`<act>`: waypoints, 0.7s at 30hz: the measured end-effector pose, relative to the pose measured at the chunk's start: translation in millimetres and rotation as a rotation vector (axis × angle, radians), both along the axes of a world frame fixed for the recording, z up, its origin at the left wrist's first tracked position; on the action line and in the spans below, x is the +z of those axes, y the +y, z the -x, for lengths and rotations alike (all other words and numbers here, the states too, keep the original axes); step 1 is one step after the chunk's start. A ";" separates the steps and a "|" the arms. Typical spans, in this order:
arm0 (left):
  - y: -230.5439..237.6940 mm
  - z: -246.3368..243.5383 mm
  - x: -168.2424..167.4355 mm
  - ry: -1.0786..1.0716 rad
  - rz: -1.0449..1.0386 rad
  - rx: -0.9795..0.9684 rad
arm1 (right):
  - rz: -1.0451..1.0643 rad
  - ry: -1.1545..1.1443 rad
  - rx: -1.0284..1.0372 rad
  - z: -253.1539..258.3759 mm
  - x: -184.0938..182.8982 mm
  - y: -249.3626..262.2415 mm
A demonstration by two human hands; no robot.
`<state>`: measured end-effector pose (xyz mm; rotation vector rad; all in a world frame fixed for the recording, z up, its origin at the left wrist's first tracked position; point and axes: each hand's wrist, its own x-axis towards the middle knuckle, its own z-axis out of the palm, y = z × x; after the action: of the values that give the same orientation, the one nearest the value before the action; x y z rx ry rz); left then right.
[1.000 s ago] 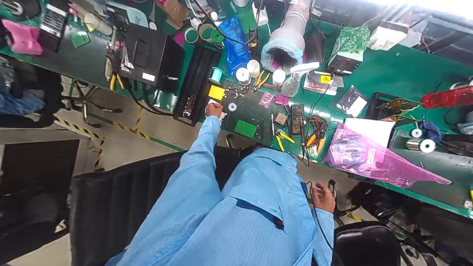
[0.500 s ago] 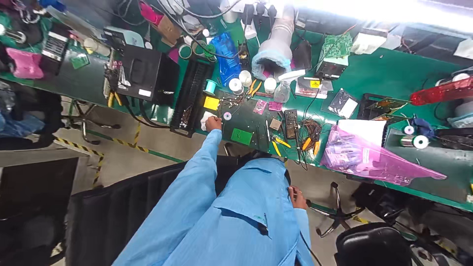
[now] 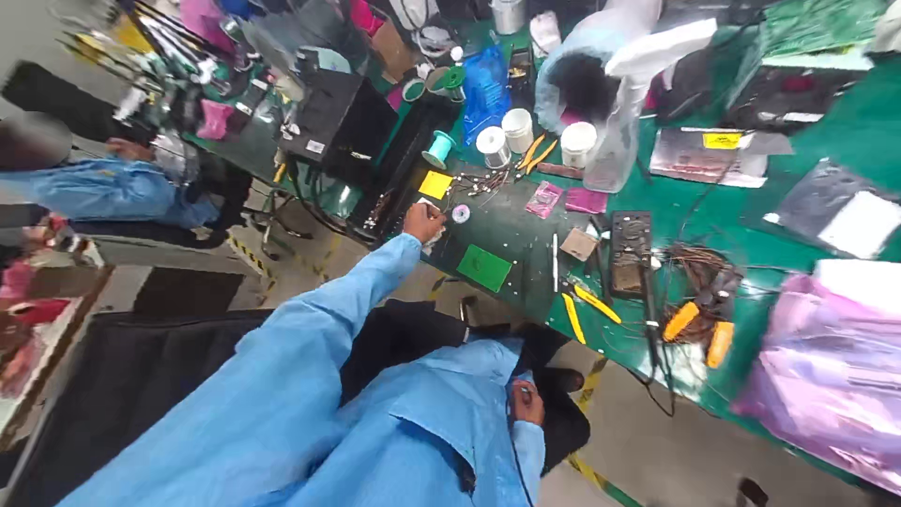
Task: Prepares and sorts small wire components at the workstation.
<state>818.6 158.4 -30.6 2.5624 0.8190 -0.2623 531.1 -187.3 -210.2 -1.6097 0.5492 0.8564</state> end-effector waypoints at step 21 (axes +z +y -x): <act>86.2 56.2 -26.8 -0.744 1.112 -0.275 | -0.139 -1.262 -0.198 -172.3 125.0 237.9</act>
<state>762.4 244.7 -57.4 1.4864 -0.0253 0.1431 703.5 50.6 -85.2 -1.5880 -0.2548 -0.3370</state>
